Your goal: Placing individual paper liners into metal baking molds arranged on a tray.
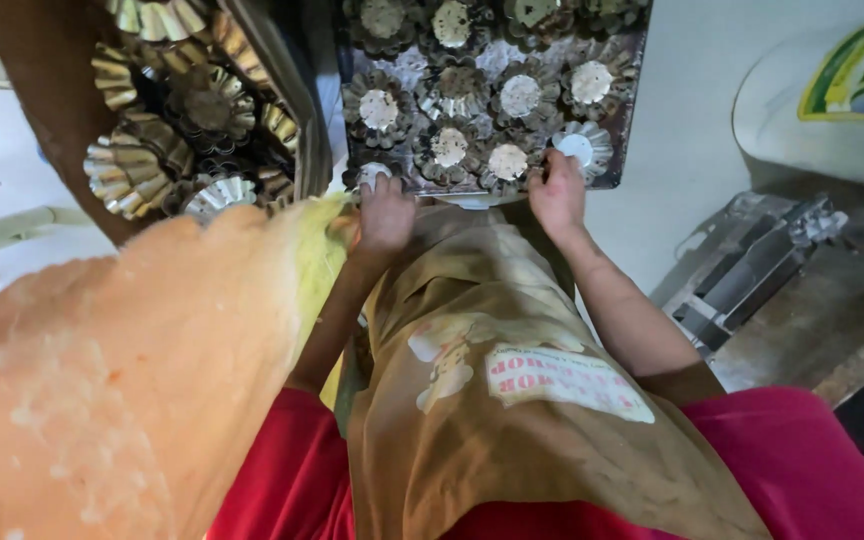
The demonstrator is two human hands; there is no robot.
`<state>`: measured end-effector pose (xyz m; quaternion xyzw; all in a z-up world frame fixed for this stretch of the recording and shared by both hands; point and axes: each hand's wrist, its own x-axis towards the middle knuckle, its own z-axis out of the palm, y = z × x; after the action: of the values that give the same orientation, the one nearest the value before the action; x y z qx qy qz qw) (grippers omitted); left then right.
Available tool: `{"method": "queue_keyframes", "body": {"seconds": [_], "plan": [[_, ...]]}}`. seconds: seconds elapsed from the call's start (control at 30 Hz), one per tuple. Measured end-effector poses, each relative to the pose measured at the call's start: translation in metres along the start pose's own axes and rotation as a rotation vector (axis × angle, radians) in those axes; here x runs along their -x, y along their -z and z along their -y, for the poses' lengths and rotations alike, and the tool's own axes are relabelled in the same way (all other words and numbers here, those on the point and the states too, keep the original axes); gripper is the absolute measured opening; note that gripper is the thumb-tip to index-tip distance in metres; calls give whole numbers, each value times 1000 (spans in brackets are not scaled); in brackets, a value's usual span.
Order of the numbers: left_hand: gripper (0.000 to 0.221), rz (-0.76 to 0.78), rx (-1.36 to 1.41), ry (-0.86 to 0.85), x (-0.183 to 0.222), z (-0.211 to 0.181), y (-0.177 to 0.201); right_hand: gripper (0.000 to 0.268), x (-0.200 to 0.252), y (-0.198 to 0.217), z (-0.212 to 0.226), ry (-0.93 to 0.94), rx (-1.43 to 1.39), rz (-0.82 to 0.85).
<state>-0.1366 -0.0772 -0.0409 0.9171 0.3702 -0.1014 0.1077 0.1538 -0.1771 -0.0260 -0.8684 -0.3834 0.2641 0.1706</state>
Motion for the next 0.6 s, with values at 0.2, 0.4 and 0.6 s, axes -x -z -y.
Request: {"method": "queue_keyframes", "body": {"seconds": [0.2, 0.4, 0.6], "plan": [[38, 101, 231, 92, -2, -4, 0, 38, 27, 47, 75, 158, 70, 32], [39, -83, 271, -159, -25, -21, 21, 46, 21, 28, 77, 147, 51, -51], [50, 36, 93, -317, -62, -44, -26, 59, 2, 8, 23, -87, 240, 106]]}}
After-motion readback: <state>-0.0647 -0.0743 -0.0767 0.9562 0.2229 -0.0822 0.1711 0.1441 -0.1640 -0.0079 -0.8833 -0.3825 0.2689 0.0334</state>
